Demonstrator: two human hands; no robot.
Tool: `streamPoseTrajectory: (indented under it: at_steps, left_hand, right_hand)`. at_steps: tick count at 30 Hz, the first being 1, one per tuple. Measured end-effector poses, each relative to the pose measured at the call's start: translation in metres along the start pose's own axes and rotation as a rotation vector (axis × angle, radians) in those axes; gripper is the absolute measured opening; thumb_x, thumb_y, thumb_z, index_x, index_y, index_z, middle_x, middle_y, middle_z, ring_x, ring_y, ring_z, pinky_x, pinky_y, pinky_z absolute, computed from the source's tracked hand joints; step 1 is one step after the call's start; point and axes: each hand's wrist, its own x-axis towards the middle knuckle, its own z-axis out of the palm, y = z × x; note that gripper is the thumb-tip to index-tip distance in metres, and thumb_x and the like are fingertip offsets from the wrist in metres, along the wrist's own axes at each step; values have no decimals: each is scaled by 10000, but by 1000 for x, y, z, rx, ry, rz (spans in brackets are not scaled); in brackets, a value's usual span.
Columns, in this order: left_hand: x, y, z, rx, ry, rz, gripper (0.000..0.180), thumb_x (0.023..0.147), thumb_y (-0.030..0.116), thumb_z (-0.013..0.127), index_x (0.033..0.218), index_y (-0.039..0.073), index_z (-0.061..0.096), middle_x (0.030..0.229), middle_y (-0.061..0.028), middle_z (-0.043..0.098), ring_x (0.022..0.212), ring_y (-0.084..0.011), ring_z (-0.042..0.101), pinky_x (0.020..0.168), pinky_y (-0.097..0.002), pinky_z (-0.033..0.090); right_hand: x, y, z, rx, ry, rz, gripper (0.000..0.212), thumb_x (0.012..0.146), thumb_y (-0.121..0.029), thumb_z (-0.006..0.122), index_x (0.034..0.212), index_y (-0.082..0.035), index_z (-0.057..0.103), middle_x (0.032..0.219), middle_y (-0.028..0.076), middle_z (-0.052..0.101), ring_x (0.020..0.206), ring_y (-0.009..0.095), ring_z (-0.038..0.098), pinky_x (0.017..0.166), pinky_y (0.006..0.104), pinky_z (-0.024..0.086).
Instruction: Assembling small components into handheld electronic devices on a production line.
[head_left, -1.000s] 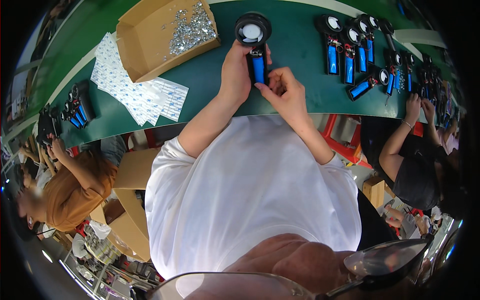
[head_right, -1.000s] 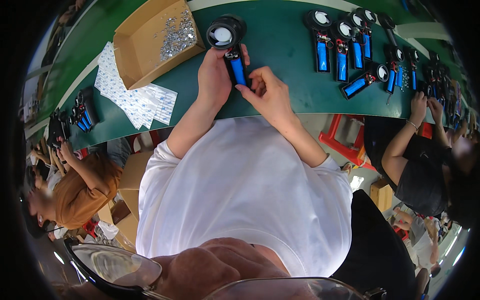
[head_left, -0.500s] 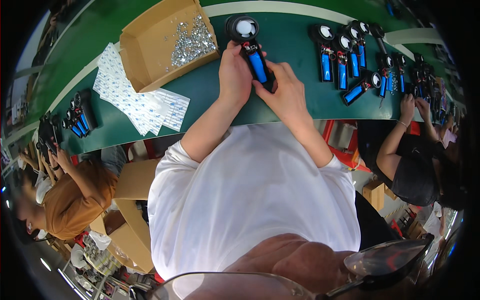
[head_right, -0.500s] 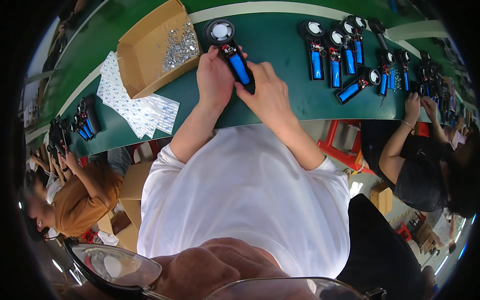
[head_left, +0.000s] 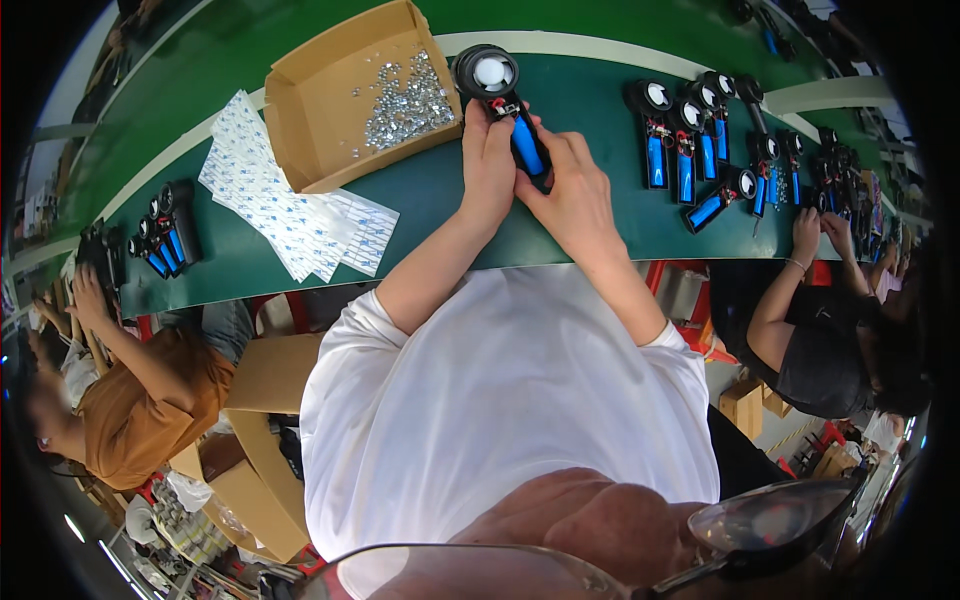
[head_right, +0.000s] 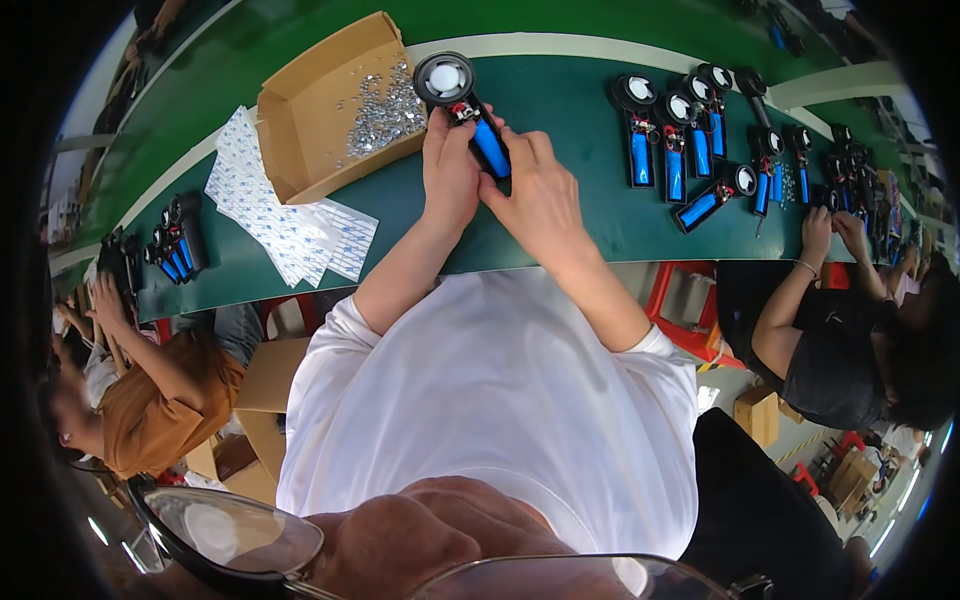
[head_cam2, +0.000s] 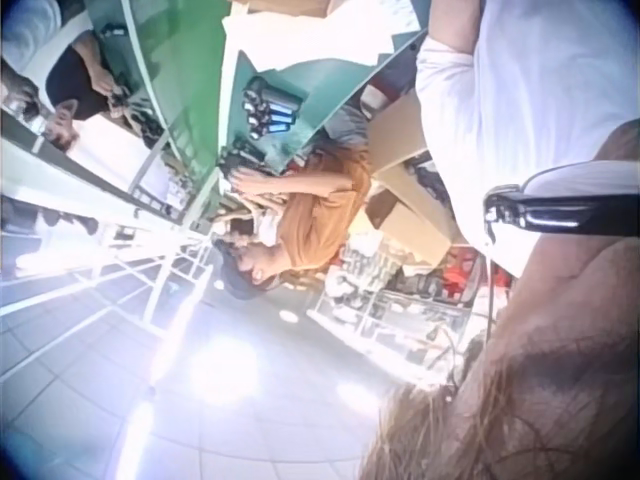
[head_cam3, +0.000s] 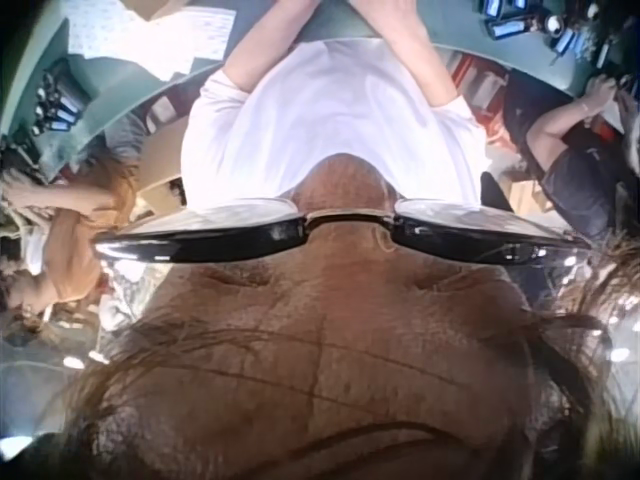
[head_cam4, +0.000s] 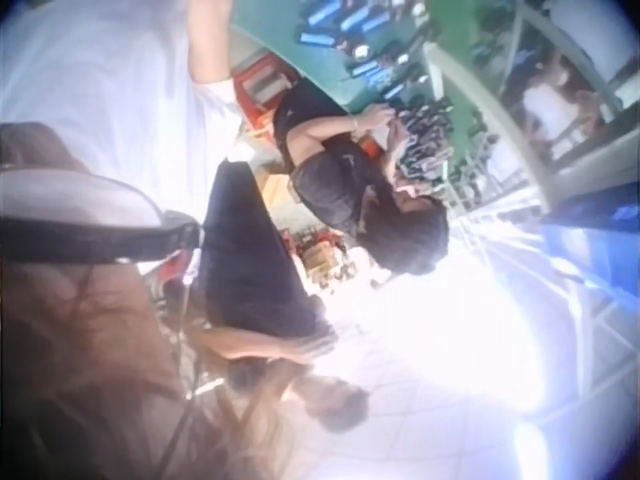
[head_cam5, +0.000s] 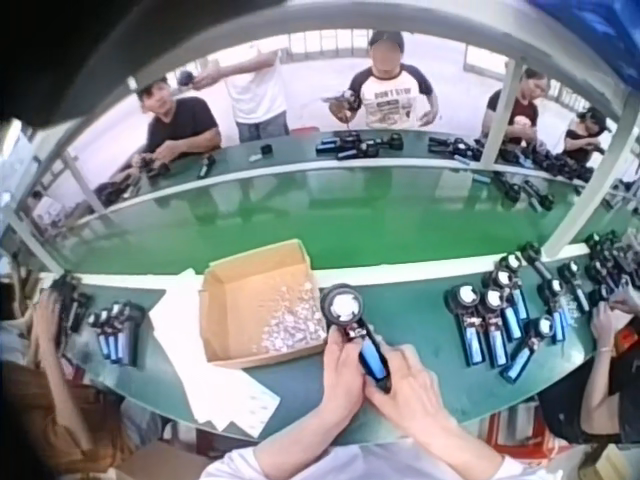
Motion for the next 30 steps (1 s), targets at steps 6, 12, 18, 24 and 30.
streamPoseTrajectory:
  at_steps: [6, 12, 18, 24, 30]
  left_hand:
    - [2, 6, 1, -58, -28, -13, 319, 903, 36, 420, 1219, 11, 453, 1110, -133, 583, 1055, -230, 594, 941, -378, 484]
    - [4, 15, 4, -233, -81, -94, 333, 902, 46, 431, 1232, 2, 453, 1131, -144, 583, 1124, -264, 584, 975, -398, 474]
    - [-1, 25, 3, -218, -95, -120, 294, 958, 74, 410, 1244, 9, 429, 1139, -150, 577, 1108, -265, 596, 875, -408, 535]
    - [-29, 50, -24, -164, -49, -96, 350, 972, 88, 425, 1310, 0, 408, 1173, -163, 562, 1047, -274, 624, 937, -454, 527]
    - [-65, 108, -66, -135, 58, -75, 384, 966, 86, 418, 1333, -21, 387, 1187, -176, 558, 1028, -294, 631, 957, -473, 512]
  right_hand:
    - [4, 1, 3, -60, 69, -48, 524, 727, -175, 792, 1186, 1, 609, 952, 100, 592, 618, 211, 604, 581, 338, 517]
    - [15, -3, -11, -8, 45, -54, 457, 709, -186, 796, 1101, 4, 653, 888, 102, 620, 608, 213, 609, 573, 331, 516]
    - [20, -14, -22, 47, -46, -4, 434, 712, -186, 803, 1086, -9, 671, 856, 95, 619, 577, 189, 578, 547, 310, 483]
    - [44, -19, -46, 223, -244, -137, 179, 854, -149, 731, 974, -18, 714, 829, 54, 648, 608, 96, 531, 531, 236, 400]
    - [127, -55, 23, -115, -199, -598, 97, 846, -115, 661, 904, -38, 669, 948, 100, 672, 837, 317, 650, 692, 390, 516]
